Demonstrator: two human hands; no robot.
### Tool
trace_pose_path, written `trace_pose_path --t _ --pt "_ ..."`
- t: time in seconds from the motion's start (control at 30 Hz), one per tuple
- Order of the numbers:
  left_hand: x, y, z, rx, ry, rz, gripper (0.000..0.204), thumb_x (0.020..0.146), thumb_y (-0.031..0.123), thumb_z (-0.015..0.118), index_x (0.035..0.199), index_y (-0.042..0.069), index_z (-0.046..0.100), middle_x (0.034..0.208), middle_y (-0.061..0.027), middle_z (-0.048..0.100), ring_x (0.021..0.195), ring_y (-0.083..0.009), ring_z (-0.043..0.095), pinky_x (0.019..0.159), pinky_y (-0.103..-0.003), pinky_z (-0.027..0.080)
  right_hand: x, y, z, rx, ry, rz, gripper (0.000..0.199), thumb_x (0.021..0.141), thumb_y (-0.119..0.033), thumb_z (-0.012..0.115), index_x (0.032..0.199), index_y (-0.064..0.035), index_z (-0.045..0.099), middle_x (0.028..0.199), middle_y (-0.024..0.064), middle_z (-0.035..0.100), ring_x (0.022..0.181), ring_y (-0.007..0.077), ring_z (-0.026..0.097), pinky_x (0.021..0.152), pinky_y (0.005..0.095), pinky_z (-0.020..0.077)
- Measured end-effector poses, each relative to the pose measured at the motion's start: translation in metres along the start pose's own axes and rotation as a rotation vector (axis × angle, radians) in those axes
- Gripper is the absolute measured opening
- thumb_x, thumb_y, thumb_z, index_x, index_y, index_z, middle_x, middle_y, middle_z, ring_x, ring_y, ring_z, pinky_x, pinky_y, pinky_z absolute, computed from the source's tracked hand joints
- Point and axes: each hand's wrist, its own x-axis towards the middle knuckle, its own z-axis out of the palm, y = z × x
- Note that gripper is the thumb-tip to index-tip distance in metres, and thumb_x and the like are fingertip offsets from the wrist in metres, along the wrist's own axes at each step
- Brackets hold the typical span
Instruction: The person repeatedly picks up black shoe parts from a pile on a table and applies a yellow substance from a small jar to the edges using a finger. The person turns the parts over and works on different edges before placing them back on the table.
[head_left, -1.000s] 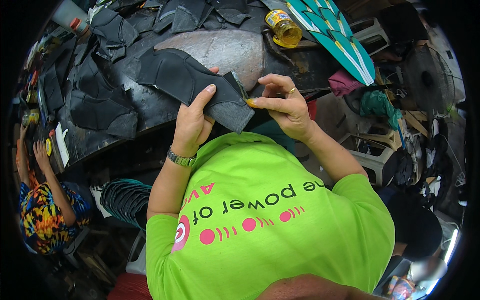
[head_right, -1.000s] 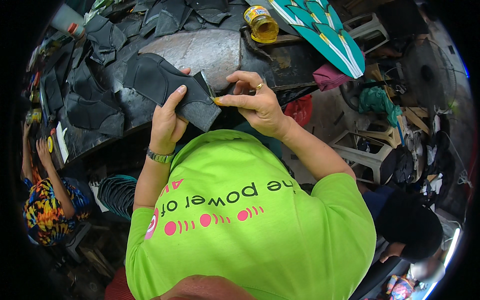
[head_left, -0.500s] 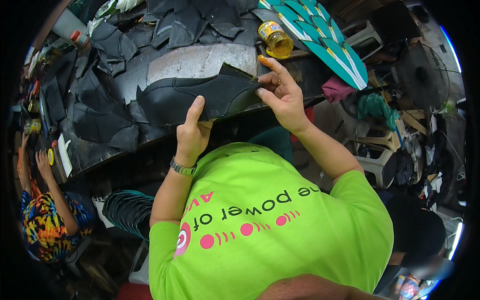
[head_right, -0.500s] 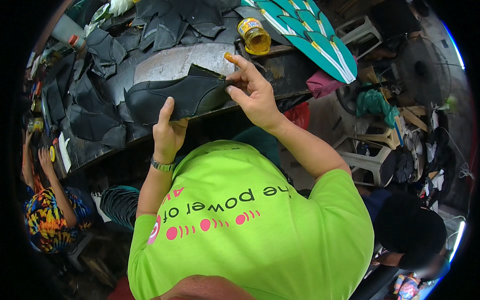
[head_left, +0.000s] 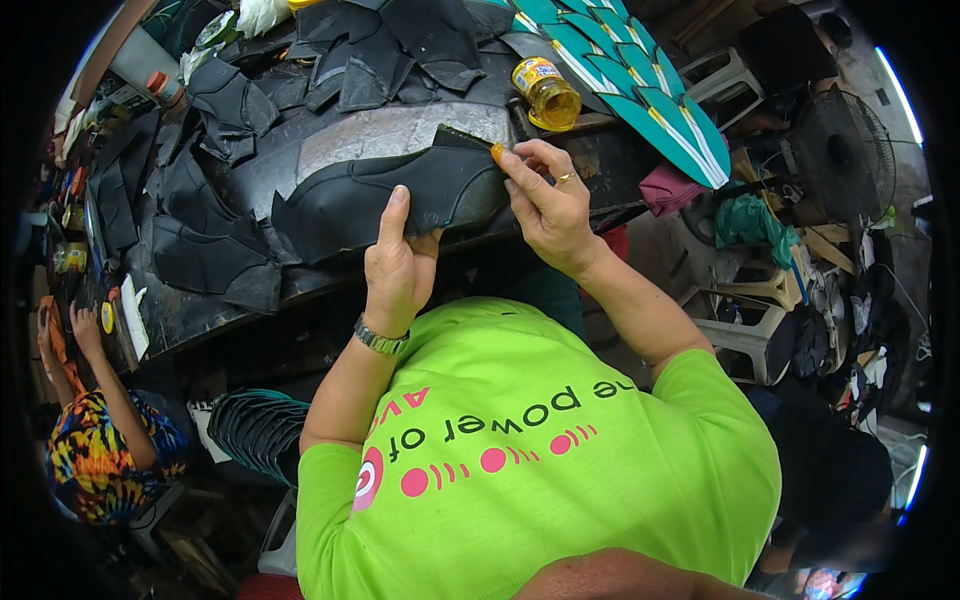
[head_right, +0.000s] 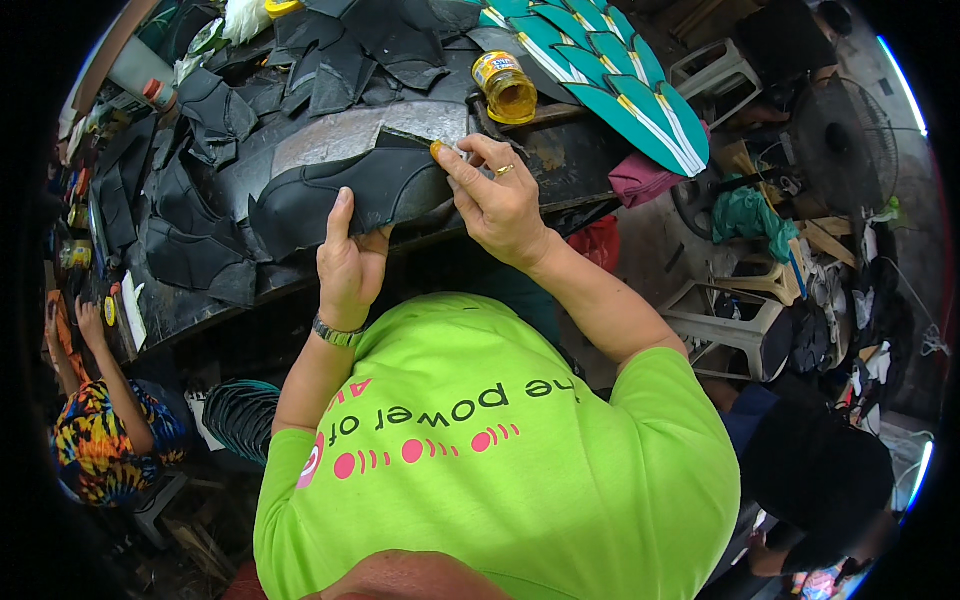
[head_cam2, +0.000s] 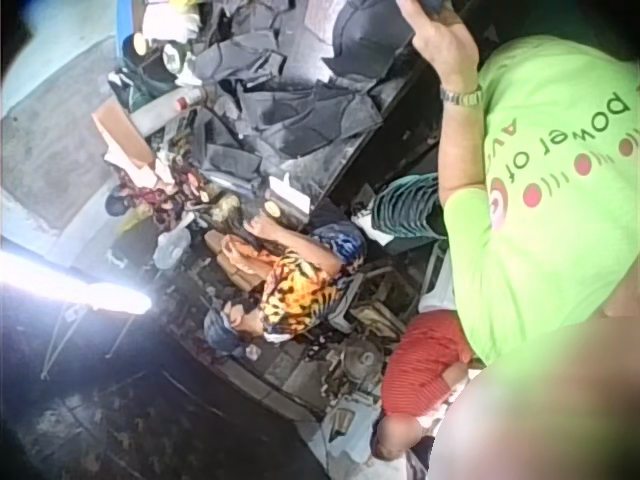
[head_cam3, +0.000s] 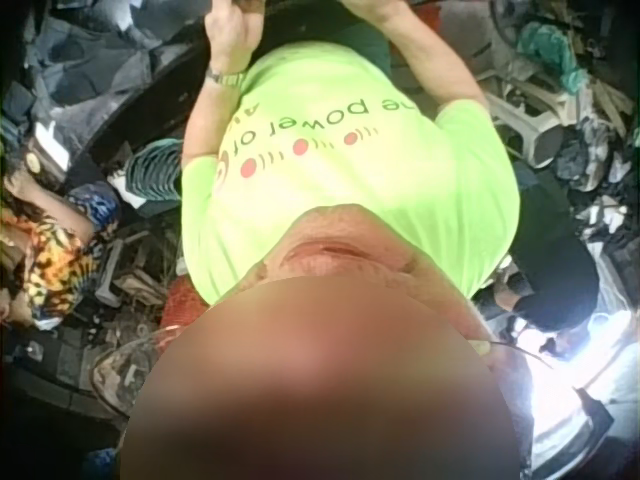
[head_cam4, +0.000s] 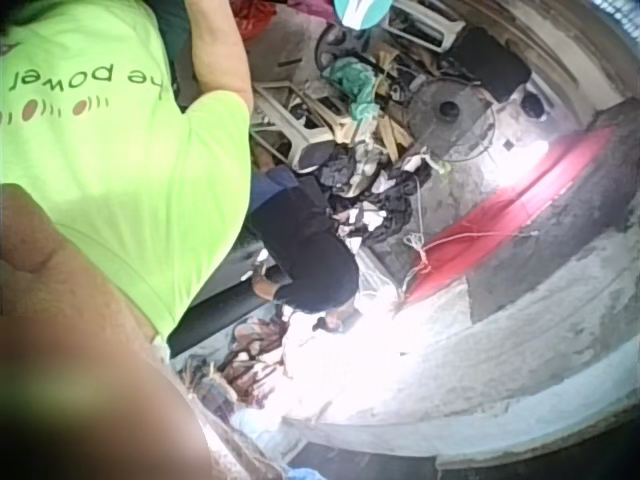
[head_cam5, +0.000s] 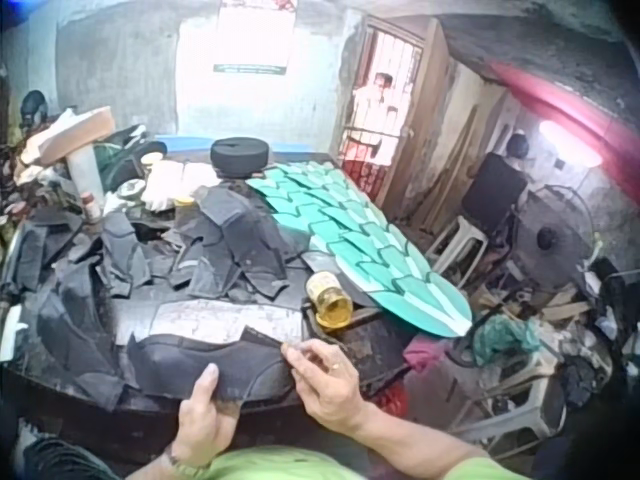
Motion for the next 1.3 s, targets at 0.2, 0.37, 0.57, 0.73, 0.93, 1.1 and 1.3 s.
trace_pose_path --t 0.2,0.37,0.57,0.73,0.93,1.1,1.3 --pt "0.002 -0.002 0.003 -0.013 0.013 -0.014 0.029 0.101 0.024 0.056 0.121 0.003 0.06 0.121 -0.0085 0.065 0.112 -0.0197 0.062 0.101 -0.038 0.048 0.003 0.003 -0.001 -0.143 0.048 -0.131 0.052 0.07 0.008 0.068 0.119 -0.0114 0.072 0.115 0.0119 0.059 0.103 0.031 0.056 0.089 0.0418 0.0478" --pt "0.003 -0.004 0.006 -0.021 0.015 -0.007 0.028 0.101 0.021 0.056 0.121 0.002 0.06 0.121 -0.0088 0.065 0.112 -0.0193 0.062 0.101 -0.037 0.048 0.003 0.0 -0.001 -0.154 0.003 -0.144 0.052 0.07 0.008 0.067 0.117 -0.0139 0.073 0.117 0.0107 0.059 0.108 0.031 0.054 0.093 0.0414 0.0461" --pt "0.003 -0.002 0.006 0.001 -0.015 -0.017 0.027 0.101 0.019 0.056 0.12 0.0 0.06 0.121 -0.0101 0.066 0.111 -0.0191 0.063 0.102 -0.035 0.047 0.004 -0.006 0.002 -0.101 -0.034 -0.135 0.054 0.071 0.011 0.065 0.117 -0.0154 0.074 0.117 0.0102 0.059 0.109 0.0299 0.054 0.095 0.0403 0.0458" --pt "0.003 -0.001 0.005 0.036 0.03 -0.009 0.027 0.102 0.02 0.056 0.119 0.0 0.06 0.119 -0.0102 0.066 0.109 -0.0188 0.063 0.1 -0.035 0.048 0.004 -0.01 0.004 -0.143 -0.06 -0.166 0.053 0.072 0.01 0.067 0.116 -0.0177 0.074 0.117 0.0088 0.059 0.109 0.0298 0.054 0.094 0.0404 0.0457" --pt "0.006 -0.004 0.002 0.055 0.051 -0.019 0.027 0.102 0.02 0.054 0.117 -0.002 0.061 0.116 -0.0103 0.067 0.106 -0.0184 0.064 0.096 -0.034 0.05 0.001 -0.01 0.005 -0.211 -0.069 -0.261 0.049 0.073 0.004 0.065 0.112 -0.024 0.074 0.117 0.0057 0.058 0.109 0.027 0.053 0.091 0.0413 0.0445" --pt "0.007 -0.006 0.002 0.066 0.033 -0.009 0.027 0.102 0.021 0.054 0.116 -0.002 0.061 0.112 -0.0103 0.068 0.101 -0.0183 0.065 0.093 -0.034 0.051 -0.002 -0.01 0.006 -0.24 -0.062 -0.341 0.046 0.072 0.002 0.066 0.108 -0.0253 0.074 0.114 0.0033 0.057 0.107 0.0246 0.053 0.087 0.0421 0.0443" --pt "0.006 0.004 0.003 0.377 0.114 -0.08 0.033 0.103 0.021 0.053 0.126 -0.002 0.059 0.111 -0.0096 0.068 0.1 -0.0181 0.065 0.094 -0.034 0.049 -0.002 -0.025 -0.006 -0.113 -0.055 -0.367 0.044 0.071 -0.002 0.069 0.106 -0.0271 0.075 0.107 0.0024 0.056 0.098 0.0233 0.053 0.083 0.0402 0.0439"
